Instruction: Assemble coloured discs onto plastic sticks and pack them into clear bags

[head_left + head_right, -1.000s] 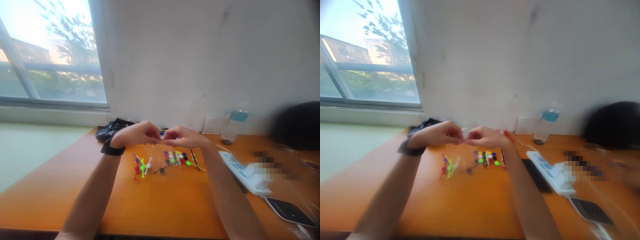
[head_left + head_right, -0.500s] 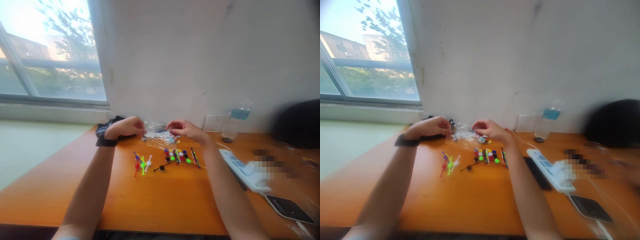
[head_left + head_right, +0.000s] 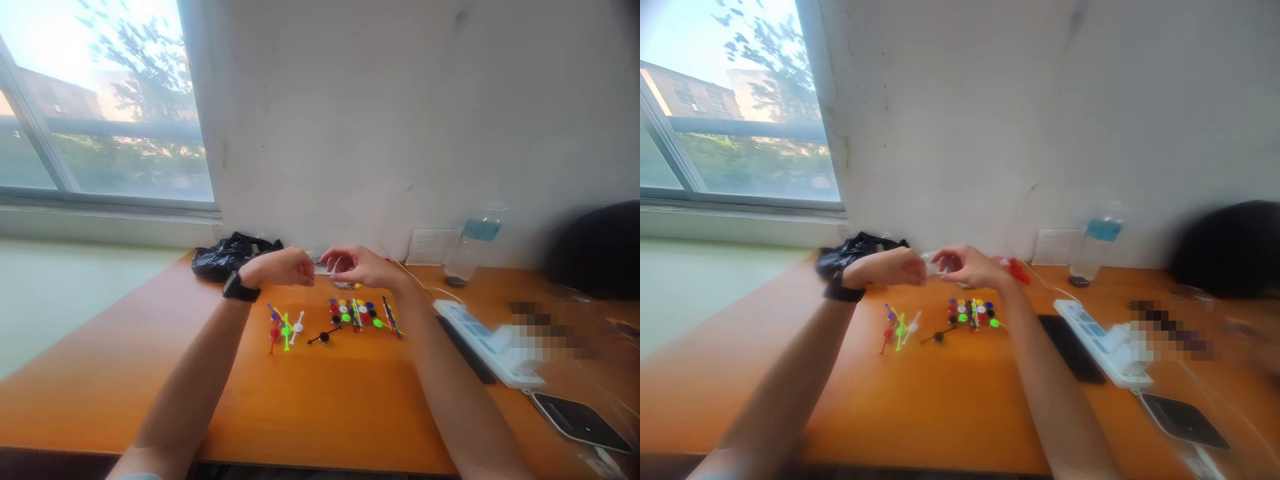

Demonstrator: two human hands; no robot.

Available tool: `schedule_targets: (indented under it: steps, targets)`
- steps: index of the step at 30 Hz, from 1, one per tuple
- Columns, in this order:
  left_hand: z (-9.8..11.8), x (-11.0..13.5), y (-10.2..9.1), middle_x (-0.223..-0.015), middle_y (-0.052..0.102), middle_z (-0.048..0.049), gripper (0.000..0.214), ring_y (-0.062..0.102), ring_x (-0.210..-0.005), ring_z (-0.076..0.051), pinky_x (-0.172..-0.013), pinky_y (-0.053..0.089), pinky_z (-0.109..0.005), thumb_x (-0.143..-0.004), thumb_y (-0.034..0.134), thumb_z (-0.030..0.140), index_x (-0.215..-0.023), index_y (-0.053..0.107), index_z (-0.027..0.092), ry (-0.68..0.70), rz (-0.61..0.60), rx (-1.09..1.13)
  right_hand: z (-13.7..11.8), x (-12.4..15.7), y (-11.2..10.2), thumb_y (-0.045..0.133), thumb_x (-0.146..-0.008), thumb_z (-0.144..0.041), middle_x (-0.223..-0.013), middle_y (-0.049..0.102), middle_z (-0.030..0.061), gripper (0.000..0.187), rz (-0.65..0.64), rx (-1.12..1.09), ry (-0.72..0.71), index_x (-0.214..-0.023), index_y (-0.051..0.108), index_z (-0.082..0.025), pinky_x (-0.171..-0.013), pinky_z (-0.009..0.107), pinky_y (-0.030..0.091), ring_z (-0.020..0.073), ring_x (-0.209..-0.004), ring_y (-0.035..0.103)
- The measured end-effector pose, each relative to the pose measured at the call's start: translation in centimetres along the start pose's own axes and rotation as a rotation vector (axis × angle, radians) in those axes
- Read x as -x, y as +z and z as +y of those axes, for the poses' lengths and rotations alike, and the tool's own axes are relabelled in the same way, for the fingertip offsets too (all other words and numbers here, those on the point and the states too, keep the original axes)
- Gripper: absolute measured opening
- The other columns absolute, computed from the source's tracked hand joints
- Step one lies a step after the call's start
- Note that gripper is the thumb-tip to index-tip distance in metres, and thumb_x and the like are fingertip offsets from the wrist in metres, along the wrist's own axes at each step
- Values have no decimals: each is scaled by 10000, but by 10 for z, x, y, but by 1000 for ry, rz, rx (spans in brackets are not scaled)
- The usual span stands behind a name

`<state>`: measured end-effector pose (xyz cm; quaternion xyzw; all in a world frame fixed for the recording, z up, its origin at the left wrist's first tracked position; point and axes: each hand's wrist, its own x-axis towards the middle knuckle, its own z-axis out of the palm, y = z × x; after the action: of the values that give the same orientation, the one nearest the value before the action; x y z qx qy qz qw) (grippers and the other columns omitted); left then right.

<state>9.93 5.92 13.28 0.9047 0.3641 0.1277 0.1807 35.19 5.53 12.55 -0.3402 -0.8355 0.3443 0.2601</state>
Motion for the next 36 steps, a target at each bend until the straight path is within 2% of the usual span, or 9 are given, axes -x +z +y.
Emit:
schedule_targets:
  steps: [5,9,11,14,20,25,31,34,36]
  targets:
    - [-5,1,-4,-725,754,-33,243,643,-613,-145,-544,440,-237,-845,712,407,-798,710,168,-75,185,91,11,-3,-9,844,-750,-366,-817,633,-4,363,304,-13,-19,-1015,673,-186,-638,260,479,149,-739,598]
    - [-3,4,-6,-818,783,-47,240,712,-678,-170,-551,486,-233,-871,693,411,-889,703,172,-115,147,203,9,-3,-11,864,-735,-402,-805,670,8,336,423,-7,-59,-884,656,-184,-679,291,503,164,-755,624]
    - [-2,4,-6,-864,796,-55,220,740,-722,-179,-577,512,-233,-882,680,385,-929,717,173,-100,109,222,2,0,-10,829,-782,-408,-828,712,27,276,386,36,-53,-864,697,-180,-716,310,520,181,-793,659]
    - [-3,5,-7,-883,803,-61,220,750,-730,-180,-599,534,-234,-894,666,374,-962,731,175,-80,126,220,-9,7,-7,752,-869,-398,-944,778,56,231,261,58,-35,-963,774,-188,-795,338,553,221,-919,717]
    - [-3,10,-12,-915,811,-53,249,742,-747,-167,-681,560,-237,-917,642,364,-1026,779,188,-23,152,150,-23,16,-5,763,-898,-398,-1216,769,94,380,230,6,26,-1236,748,-224,-889,372,599,260,-1124,718]
    - [3,14,-15,-1035,812,-58,289,748,-841,-182,-694,570,-234,-917,620,305,-1125,799,213,28,165,148,-33,20,-5,706,-952,-435,-1200,775,75,327,148,64,-11,-1209,772,-245,-938,388,582,259,-1135,714]
    - [9,14,-15,-1031,815,-52,306,744,-877,-178,-720,569,-234,-936,594,257,-1162,798,222,125,165,156,-31,21,-6,687,-962,-472,-1316,735,56,414,1,-31,-55,-1333,728,-294,-1062,424,524,268,-1249,655]
    - [13,16,-15,-1036,812,-50,279,738,-878,-176,-702,553,-229,-966,585,286,-1139,793,216,120,157,150,-24,20,-10,660,-982,-468,-1347,722,48,399,-74,-54,-50,-1335,734,-299,-1103,441,497,273,-1277,637]
    - [16,18,-16,-1054,806,-54,291,737,-883,-182,-699,548,-236,-979,598,340,-1180,771,219,101,122,141,-21,19,-11,628,-1005,-458,-1357,718,41,367,-67,-45,-32,-1314,751,-303,-1124,434,484,268,-1287,634]
